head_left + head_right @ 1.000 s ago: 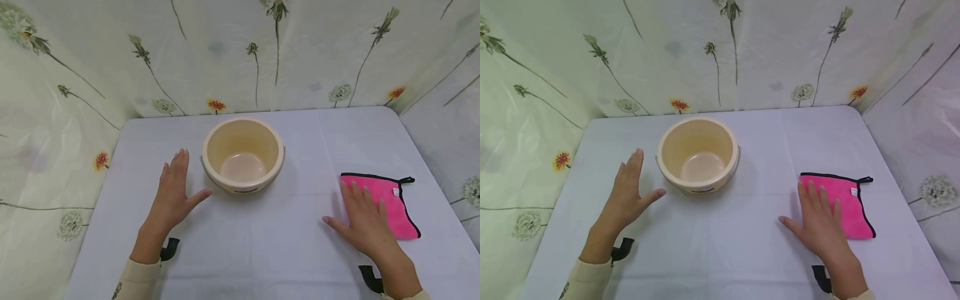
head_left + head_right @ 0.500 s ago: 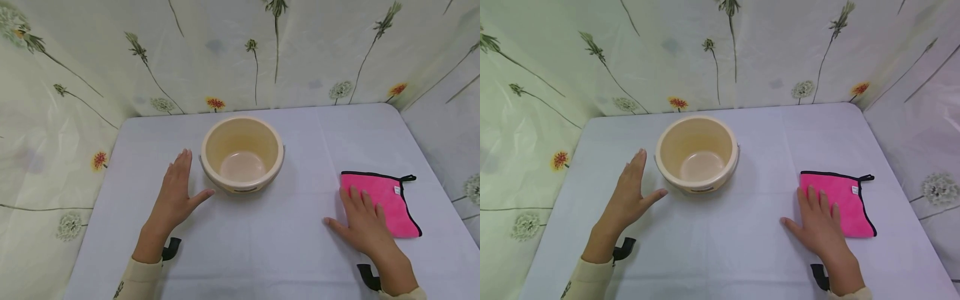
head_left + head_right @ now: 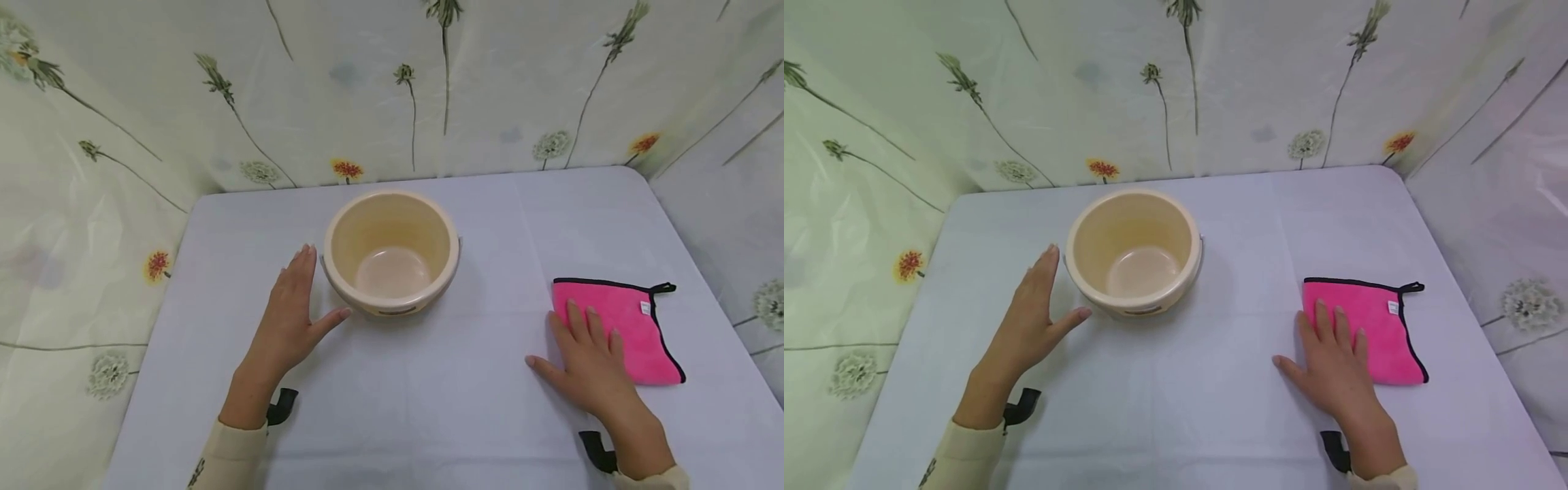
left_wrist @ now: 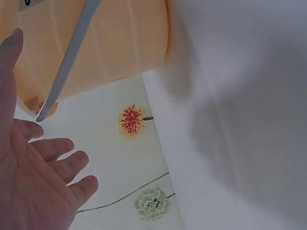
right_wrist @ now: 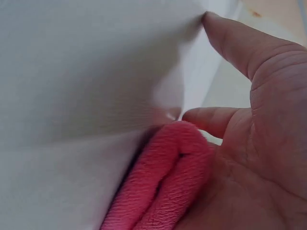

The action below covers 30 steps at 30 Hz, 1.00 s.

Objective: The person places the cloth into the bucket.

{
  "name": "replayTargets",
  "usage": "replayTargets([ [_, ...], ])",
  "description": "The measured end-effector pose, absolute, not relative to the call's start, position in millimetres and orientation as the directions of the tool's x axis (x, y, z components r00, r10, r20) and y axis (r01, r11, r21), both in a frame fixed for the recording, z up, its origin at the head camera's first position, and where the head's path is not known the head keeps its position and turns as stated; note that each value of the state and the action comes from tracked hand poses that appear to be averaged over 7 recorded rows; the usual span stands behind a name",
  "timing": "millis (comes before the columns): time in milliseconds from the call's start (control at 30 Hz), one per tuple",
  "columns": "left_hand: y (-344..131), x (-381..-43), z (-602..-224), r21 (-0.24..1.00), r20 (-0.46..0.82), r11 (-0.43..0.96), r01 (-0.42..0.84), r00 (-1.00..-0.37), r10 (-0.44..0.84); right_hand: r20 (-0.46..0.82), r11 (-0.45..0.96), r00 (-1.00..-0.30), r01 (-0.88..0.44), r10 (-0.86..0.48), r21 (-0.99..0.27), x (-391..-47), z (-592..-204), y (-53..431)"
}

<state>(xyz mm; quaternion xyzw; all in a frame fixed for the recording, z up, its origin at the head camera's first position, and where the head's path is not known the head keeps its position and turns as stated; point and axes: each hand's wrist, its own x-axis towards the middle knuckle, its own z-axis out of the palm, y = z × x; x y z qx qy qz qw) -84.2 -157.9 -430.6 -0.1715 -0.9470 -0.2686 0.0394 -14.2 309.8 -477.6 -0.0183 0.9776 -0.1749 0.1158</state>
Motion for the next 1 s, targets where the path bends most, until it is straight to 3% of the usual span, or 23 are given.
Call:
replayTargets([
  [567, -153, -91, -435, 0.483, 0.250, 0.771, 0.415, -0.909, 0.333, -0.253, 0.896, -0.962, 0.197, 0.100, -0.399, -29, -467, 308],
  [1000, -145, -101, -434, 0.426, 0.381, 0.760, 0.490, -0.860, 0.341, -0.242, 0.926, -0.961, 0.206, 0.131, -0.316, -35, -464, 303],
])
